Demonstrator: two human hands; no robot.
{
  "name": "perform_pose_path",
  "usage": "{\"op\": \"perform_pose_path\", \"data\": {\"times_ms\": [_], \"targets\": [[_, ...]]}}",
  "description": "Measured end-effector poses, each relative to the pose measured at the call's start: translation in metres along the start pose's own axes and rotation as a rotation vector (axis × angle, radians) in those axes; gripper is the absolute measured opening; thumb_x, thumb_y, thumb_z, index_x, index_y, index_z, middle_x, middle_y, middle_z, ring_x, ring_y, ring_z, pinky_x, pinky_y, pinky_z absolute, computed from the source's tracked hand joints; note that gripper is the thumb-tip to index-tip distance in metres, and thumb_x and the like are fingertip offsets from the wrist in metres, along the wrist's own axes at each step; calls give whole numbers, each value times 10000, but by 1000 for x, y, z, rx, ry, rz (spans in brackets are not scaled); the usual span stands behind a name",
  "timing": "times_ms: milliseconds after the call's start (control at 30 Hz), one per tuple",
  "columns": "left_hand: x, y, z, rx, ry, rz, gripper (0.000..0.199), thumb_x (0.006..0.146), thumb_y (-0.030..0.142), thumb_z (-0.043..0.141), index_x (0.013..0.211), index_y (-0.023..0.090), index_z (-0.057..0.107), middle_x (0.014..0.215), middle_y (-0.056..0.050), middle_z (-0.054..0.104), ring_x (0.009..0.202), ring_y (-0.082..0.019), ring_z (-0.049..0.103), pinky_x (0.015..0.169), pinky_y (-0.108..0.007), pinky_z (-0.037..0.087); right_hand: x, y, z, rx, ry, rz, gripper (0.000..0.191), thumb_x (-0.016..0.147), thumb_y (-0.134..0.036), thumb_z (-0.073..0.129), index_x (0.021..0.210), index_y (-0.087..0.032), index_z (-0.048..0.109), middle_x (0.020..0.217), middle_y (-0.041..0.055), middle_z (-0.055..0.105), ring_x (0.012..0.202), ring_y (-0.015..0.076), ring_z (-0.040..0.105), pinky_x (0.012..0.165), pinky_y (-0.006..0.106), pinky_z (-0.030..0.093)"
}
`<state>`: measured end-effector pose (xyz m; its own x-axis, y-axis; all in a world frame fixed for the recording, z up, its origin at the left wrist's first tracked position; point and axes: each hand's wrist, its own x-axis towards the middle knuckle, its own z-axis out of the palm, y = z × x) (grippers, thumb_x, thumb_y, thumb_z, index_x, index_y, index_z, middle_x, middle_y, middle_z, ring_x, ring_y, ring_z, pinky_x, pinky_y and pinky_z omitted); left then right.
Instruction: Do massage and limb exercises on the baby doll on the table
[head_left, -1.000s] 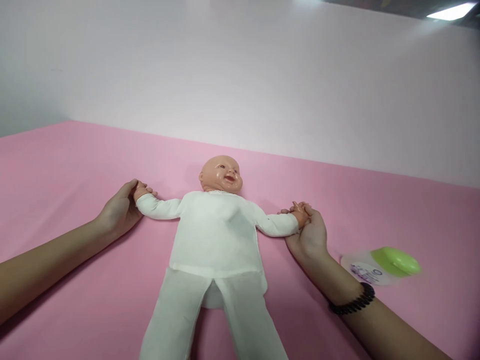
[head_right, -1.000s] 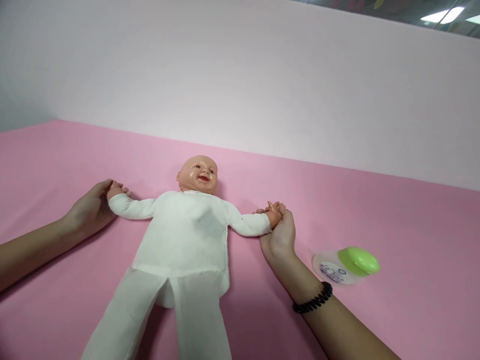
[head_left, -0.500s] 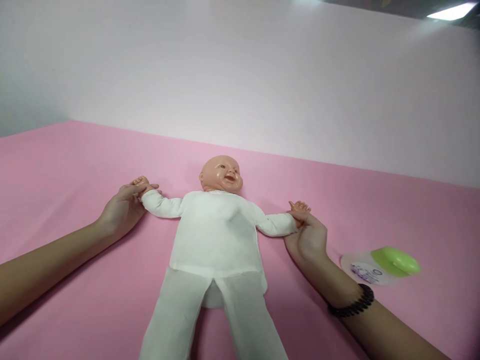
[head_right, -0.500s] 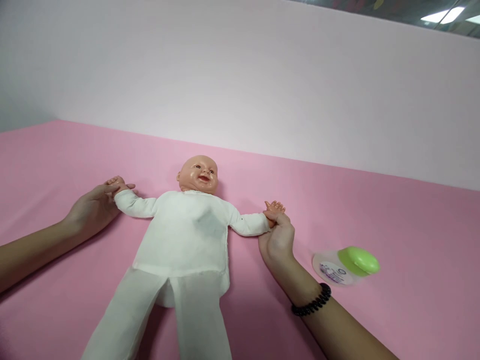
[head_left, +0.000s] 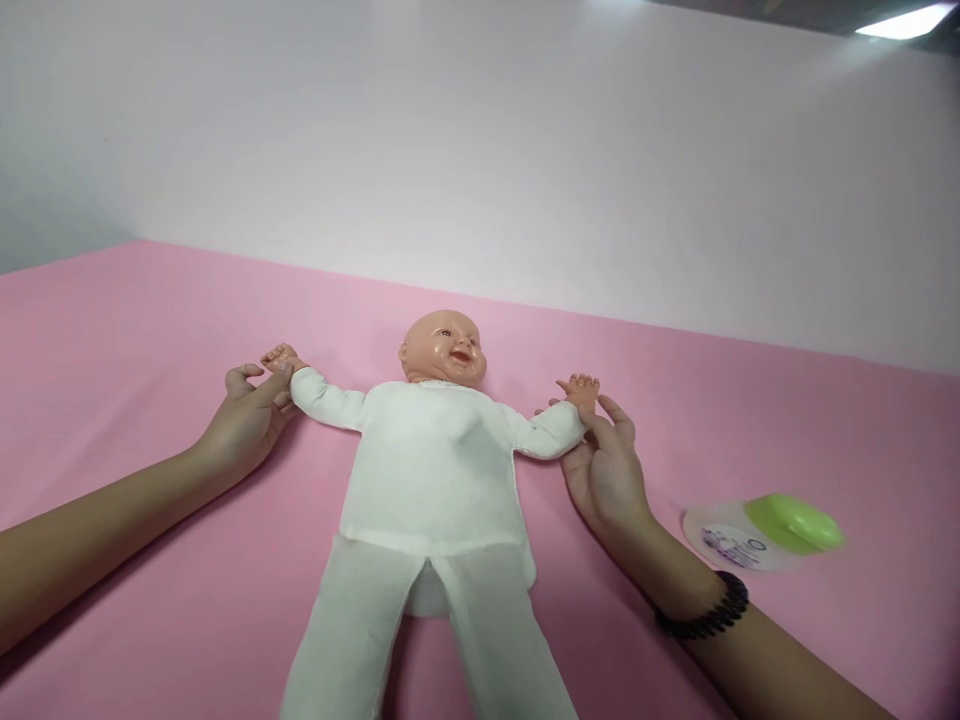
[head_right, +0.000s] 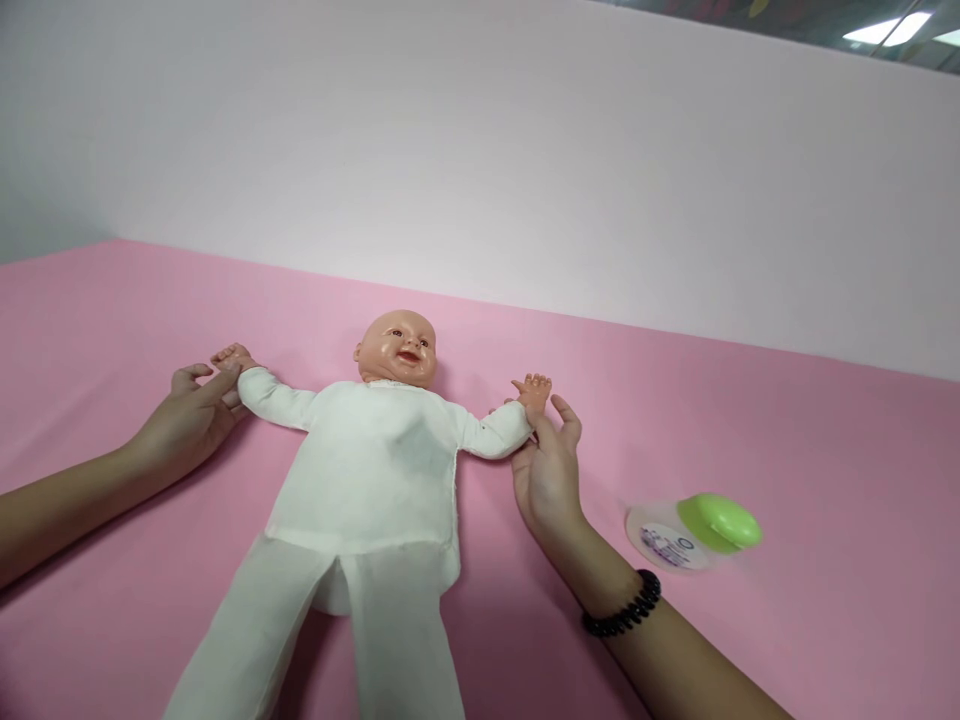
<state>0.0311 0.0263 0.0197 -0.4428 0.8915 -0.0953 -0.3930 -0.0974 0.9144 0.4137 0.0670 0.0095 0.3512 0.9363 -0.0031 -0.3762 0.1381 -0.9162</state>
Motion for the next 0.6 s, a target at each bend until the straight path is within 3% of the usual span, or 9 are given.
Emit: {"op": "perform_pose_path", "data": {"times_ms": [100, 233, 400, 533, 600], "targets": [[-3, 1, 2, 75, -36, 57, 379, 929, 295, 750, 1103, 298, 413, 1086, 21, 723, 985, -124, 730, 1022, -350, 562, -2, 1, 0, -5, 33, -51, 558, 751, -339, 847, 1125, -318, 434, 1313, 42, 699, 1265, 214, 661, 1030, 413, 592], [-5, -1, 3, 185, -159, 127, 352, 916, 392, 724, 1192, 335, 514, 1211, 10, 706, 1113, -180, 712, 1030, -404, 571, -6, -2, 2, -71, -95, -128, 476, 812, -434, 818, 1096, -312, 456, 1386, 47, 669, 1370, 204, 589, 1069, 386, 552], [-5, -4, 4, 465, -271, 258, 468, 968, 449, 583, 1426, 375, 523, 1495, -41, 601, 1328, -279, 613, 1104, -502, 522, -5, -3, 6, -221, -219, -199, 376, 931, -543, 658, 1210, -321, 540, 1507, 50, 594, 1406, 249, 557, 1114, 456, 502], [6, -1, 3, 819, -315, 371, 539, 1011, 521, 468, 1514, 337, 533, 1625, -25, 494, 1500, -336, 443, 1211, -532, 406, -1, 1, 9, -392, -370, -217, 467, 994, -609, 492, 1347, -322, 601, 1568, 39, 548, 1469, 271, 489, 1201, 490, 408], [13, 0, 1, 925, -392, 390, 578, 1034, 549, 382, 1525, 291, 544, 1641, -24, 471, 1531, -334, 398, 1246, -521, 353, 2, 2, 10, -482, -433, -231, 535, 1015, -640, 412, 1395, -317, 608, 1570, 30, 551, 1489, 263, 467, 1247, 478, 348]]}}
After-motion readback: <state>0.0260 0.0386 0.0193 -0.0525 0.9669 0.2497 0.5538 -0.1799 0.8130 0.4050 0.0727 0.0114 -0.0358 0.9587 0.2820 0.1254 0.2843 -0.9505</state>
